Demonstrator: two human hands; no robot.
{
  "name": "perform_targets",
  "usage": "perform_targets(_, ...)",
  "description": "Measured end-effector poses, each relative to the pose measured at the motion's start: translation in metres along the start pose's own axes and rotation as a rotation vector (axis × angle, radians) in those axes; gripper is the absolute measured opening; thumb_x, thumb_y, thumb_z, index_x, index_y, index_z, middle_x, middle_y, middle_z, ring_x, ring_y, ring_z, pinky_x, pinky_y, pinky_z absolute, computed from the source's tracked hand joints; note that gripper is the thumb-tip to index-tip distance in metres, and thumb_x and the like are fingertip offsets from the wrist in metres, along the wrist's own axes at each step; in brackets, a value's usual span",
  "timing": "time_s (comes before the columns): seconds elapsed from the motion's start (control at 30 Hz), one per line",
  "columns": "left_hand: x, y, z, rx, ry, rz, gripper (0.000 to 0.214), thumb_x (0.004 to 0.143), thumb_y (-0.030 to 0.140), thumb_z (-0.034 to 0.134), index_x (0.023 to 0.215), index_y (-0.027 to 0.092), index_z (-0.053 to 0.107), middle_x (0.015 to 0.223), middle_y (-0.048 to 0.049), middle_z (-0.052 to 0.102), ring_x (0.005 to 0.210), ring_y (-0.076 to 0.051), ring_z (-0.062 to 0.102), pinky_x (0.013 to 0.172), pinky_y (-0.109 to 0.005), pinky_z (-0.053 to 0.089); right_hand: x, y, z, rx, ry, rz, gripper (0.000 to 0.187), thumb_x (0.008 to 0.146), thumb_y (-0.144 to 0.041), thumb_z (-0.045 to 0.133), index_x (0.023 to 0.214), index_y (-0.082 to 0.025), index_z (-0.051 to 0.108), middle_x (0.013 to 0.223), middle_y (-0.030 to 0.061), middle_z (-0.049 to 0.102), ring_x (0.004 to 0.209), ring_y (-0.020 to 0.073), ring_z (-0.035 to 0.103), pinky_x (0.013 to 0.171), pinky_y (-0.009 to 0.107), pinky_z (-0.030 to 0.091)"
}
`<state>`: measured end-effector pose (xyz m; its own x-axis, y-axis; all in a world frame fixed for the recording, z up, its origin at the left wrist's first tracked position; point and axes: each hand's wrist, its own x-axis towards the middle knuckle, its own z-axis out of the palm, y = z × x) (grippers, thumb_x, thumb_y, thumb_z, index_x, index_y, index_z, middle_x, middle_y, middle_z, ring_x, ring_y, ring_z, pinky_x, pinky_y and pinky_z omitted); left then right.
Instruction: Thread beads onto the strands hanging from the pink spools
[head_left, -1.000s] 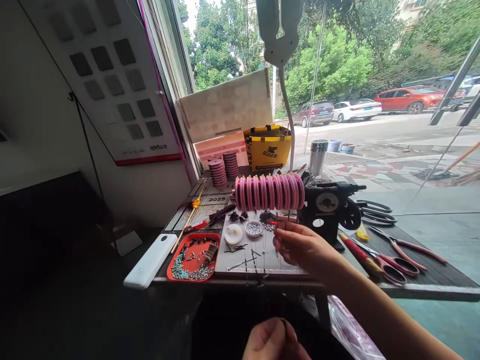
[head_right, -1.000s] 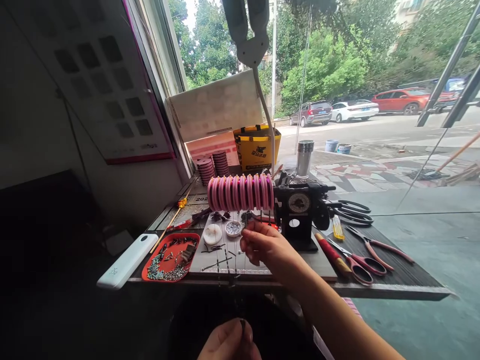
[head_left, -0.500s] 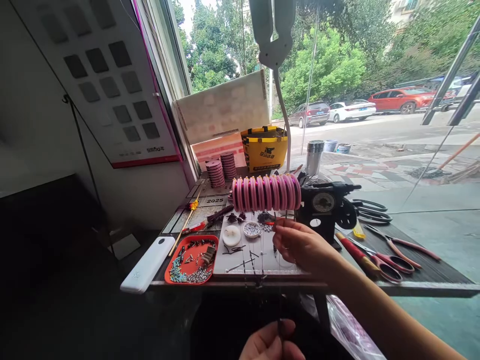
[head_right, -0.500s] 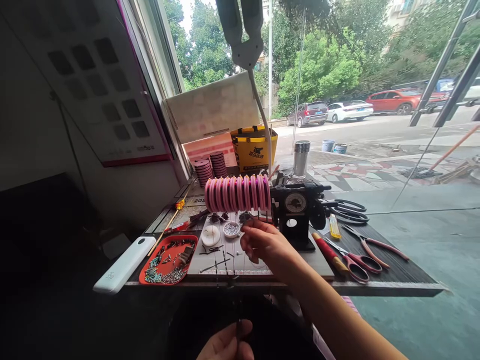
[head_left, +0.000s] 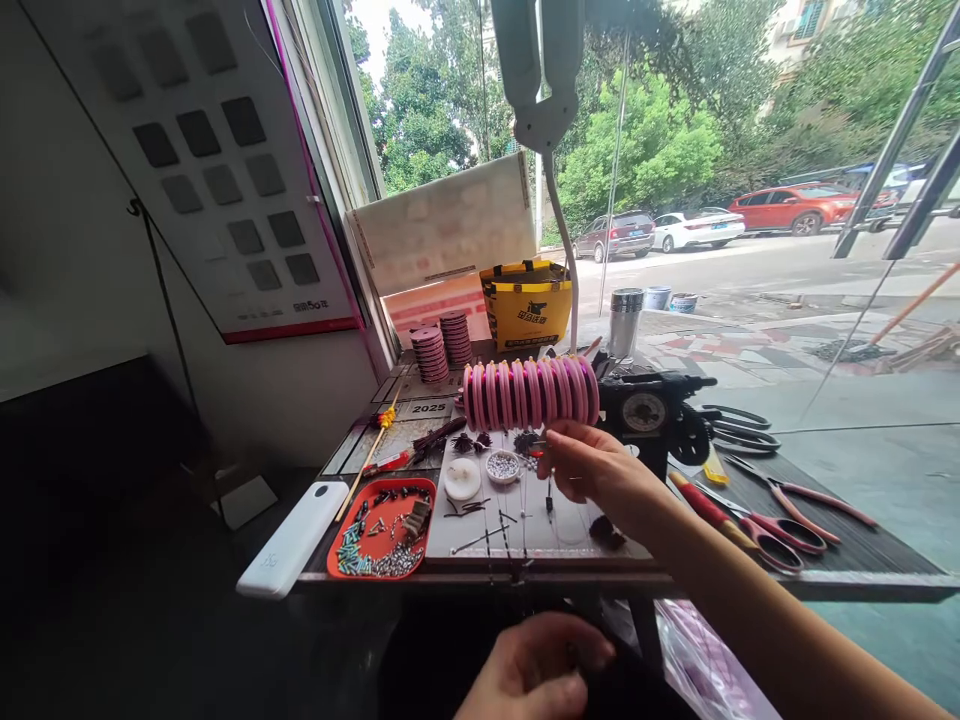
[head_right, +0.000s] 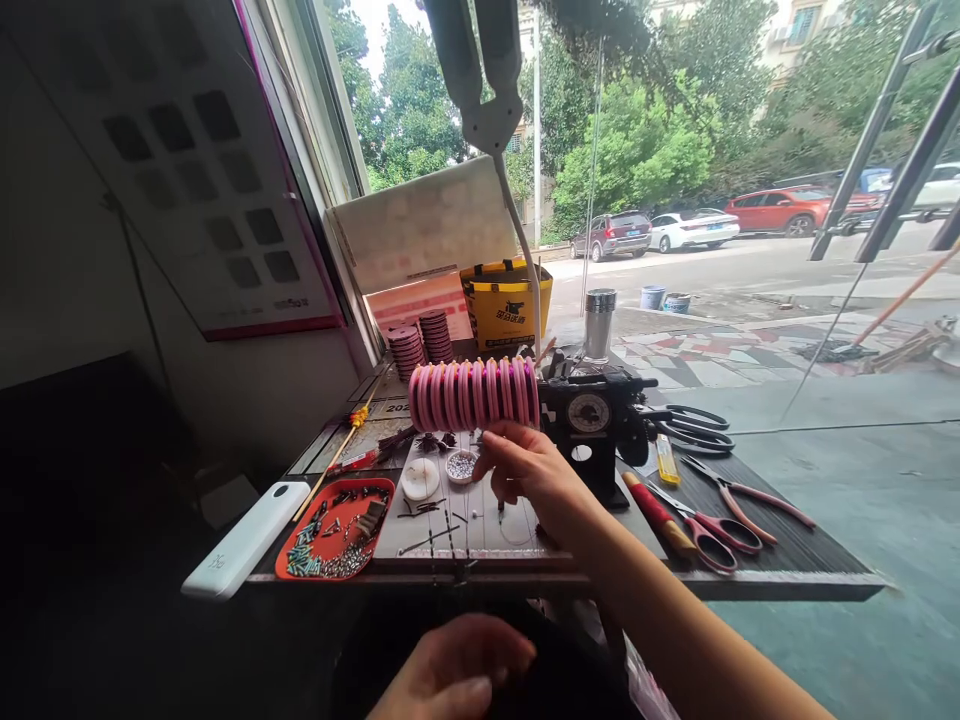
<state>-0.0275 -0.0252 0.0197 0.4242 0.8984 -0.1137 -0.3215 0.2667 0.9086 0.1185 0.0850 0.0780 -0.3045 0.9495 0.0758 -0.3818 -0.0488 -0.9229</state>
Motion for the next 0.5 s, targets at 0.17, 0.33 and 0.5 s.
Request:
perform_targets(0.17, 0.052, 0.053, 0.018, -0.139, 0.11, 0.144, 0.043, 0.062, 0.041, 0.072, 0.094, 0.013, 0.065, 0.069, -0.006, 0.071, 0.054, -0.016, 0.064, 0.064, -0.031, 0.048, 0.006, -0.01, -0.002, -0.081, 0.032, -0.031, 0.03, 0.06, -0.04, 0.074, 0.061, -0.014, 0.058, 0.043, -0.0065, 0.046, 0.036, 0.0024, 0.027, 0.037, 0.019, 0.014)
perform_targets(0.33, 0.084, 0.077, 0.03, -0.131, 0.264, 0.176, 0.02, 0.073, 0.031, 0.065, 0.075, 0.011, 0.064, 0.058, -0.0022, 0.067, 0.044, -0.008, 0.057, 0.045, -0.018, 0.044, 0.005, -0.011, 0.001, -0.12, 0.048, -0.051, 0.028, 0.056, -0.038, 0.074, 0.062, -0.014, 0.061, 0.052, -0.0027, 0.053, 0.043, 0.006, 0.039, 0.04, 0.019, 0.024)
perform_targets(0.5, 0.092, 0.076, 0.031, -0.171, 0.342, 0.117, 0.014, 0.077, 0.023, 0.056, 0.07, 0.013, 0.063, 0.05, 0.0003, 0.064, 0.038, -0.005, 0.054, 0.038, -0.013, 0.035, 0.006, -0.009, 0.002, -0.122, 0.087, -0.072, 0.025, 0.055, -0.036, 0.073, 0.065, -0.015, 0.064, 0.053, -0.0025, 0.054, 0.046, 0.008, 0.042, 0.042, 0.02, 0.027)
